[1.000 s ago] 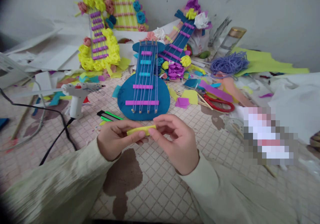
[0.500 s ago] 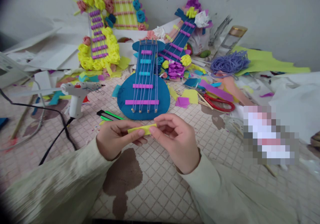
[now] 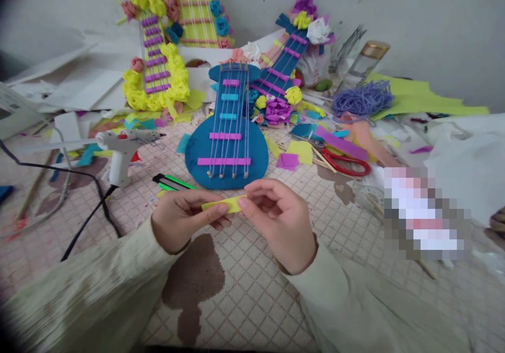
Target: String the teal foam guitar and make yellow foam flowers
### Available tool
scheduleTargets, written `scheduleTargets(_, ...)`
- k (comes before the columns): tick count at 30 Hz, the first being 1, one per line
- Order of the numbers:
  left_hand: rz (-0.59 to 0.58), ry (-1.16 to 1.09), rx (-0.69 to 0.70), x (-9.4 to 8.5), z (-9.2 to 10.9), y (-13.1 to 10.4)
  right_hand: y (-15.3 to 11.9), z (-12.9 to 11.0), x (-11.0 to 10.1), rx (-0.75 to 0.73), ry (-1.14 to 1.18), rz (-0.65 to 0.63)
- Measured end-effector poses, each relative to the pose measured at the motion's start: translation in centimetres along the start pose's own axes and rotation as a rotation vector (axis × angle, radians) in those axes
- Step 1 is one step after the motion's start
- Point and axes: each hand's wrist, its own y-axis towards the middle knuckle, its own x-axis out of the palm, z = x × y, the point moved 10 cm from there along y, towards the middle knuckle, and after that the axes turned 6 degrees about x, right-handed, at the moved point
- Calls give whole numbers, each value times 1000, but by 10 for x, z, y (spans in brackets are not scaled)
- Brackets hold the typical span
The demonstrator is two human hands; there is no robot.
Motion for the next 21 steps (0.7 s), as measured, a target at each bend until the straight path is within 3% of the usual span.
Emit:
scheduleTargets(7,11,66,30,-3,4,0,0,-2,0,-12,-10,4)
scheduleTargets(13,-2,82,70,-2,7,-1,-2,4,20,52,33,-199)
scheduleTargets(21,5,119,120,-2,13,0,-2,9,22,87,42,-236)
